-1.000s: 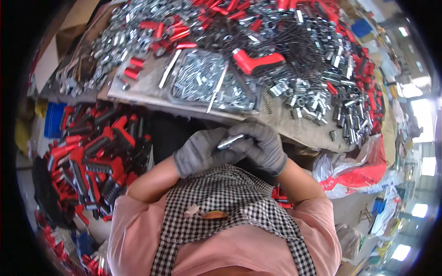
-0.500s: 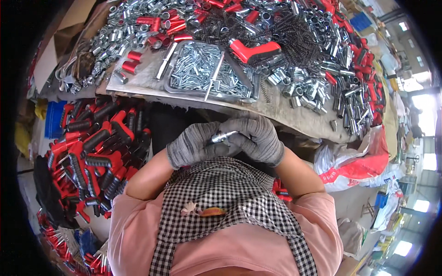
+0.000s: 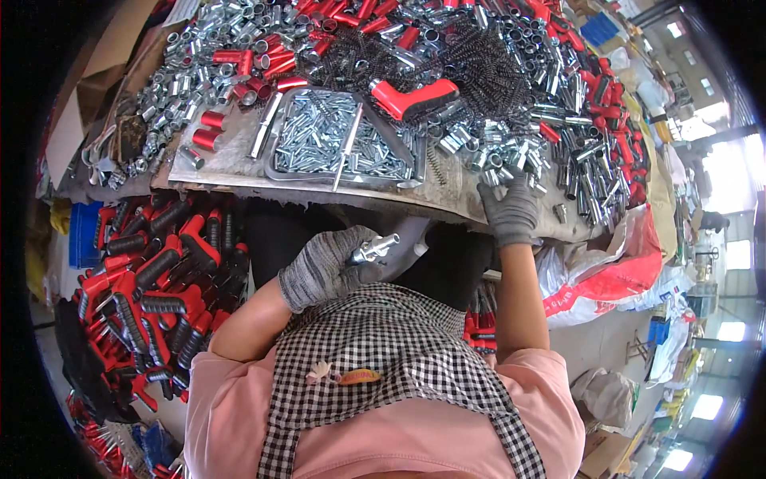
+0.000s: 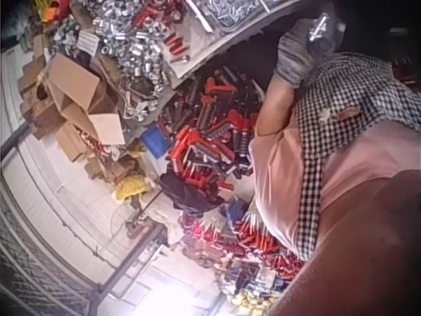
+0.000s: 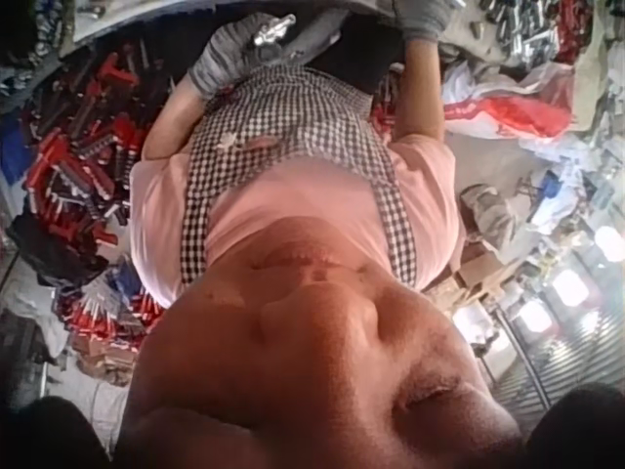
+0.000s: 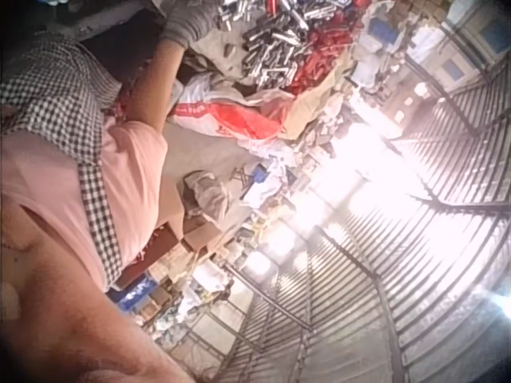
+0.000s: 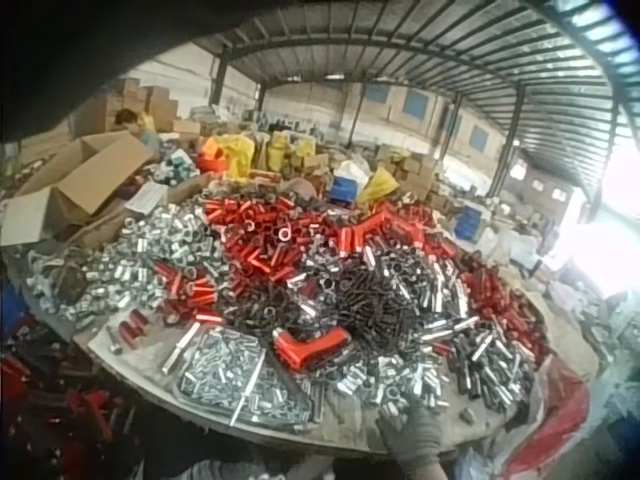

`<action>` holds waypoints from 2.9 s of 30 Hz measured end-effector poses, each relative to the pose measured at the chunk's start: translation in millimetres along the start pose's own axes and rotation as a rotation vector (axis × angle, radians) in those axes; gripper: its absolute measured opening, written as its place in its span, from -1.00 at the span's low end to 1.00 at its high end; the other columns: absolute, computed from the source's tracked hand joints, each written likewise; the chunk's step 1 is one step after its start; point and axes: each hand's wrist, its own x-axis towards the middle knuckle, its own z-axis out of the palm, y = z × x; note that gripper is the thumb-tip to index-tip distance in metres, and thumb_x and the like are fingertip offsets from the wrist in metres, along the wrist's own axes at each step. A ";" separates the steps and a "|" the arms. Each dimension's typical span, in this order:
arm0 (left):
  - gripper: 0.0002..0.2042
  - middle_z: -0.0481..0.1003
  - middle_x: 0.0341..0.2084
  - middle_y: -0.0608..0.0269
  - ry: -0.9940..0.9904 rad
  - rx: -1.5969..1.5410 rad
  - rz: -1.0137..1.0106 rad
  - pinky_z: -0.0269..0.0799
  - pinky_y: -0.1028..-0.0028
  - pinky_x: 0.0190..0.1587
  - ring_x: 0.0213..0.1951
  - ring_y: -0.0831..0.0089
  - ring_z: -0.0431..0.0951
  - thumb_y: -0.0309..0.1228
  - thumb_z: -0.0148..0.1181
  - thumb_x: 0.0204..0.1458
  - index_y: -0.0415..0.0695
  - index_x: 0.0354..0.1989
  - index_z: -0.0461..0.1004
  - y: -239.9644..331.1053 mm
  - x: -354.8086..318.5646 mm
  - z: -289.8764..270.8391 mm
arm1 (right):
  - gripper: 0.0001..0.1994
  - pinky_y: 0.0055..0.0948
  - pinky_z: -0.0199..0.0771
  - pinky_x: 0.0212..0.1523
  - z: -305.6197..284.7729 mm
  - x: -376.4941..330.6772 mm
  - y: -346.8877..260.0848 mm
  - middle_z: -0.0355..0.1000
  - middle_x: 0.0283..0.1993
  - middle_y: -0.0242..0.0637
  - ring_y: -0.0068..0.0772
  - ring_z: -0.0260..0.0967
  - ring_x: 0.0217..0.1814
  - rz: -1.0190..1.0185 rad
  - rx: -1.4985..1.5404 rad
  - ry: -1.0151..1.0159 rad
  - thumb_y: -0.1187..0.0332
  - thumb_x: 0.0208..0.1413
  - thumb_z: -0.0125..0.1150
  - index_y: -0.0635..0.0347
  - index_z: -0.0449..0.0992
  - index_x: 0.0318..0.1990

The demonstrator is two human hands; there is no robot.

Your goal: The worker is assembling manual tools by inserting metal shafts into red plastic handles and securing components at a workstation.

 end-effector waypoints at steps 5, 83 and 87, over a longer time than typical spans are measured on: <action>-0.61 0.50 -0.35 0.12 0.058 0.076 0.085 0.44 0.38 -0.24 -0.32 0.25 0.55 -0.18 0.26 -0.01 -0.16 -0.09 0.40 -3.8 -4.8 6.9 | -0.49 -0.09 0.40 -0.14 47.3 14.4 24.1 0.49 -0.25 -0.06 0.08 0.44 -0.20 -0.047 -0.039 0.012 -0.01 -0.17 0.30 0.05 0.42 -0.07; -0.62 0.53 -0.32 0.05 0.050 0.026 -0.144 0.44 0.34 -0.13 -0.23 0.15 0.56 -0.33 0.26 -0.07 -0.19 -0.06 0.45 12.2 -14.9 10.7 | -0.41 -0.20 0.46 -0.14 -66.6 -49.7 -125.4 0.48 -0.19 -0.22 -0.12 0.47 -0.18 -1.180 0.706 -0.329 0.07 -0.36 0.47 0.14 0.47 -0.11; -0.64 0.52 -0.35 -0.02 0.057 0.116 -0.042 0.46 0.29 -0.20 -0.28 0.07 0.55 -0.29 0.22 -0.05 -0.21 -0.09 0.44 11.1 -15.8 3.5 | -0.52 -0.21 0.47 -0.14 -50.0 -45.9 -117.0 0.46 -0.15 -0.23 -0.16 0.47 -0.17 -1.274 0.684 -0.446 0.18 -0.23 0.38 0.11 0.47 -0.08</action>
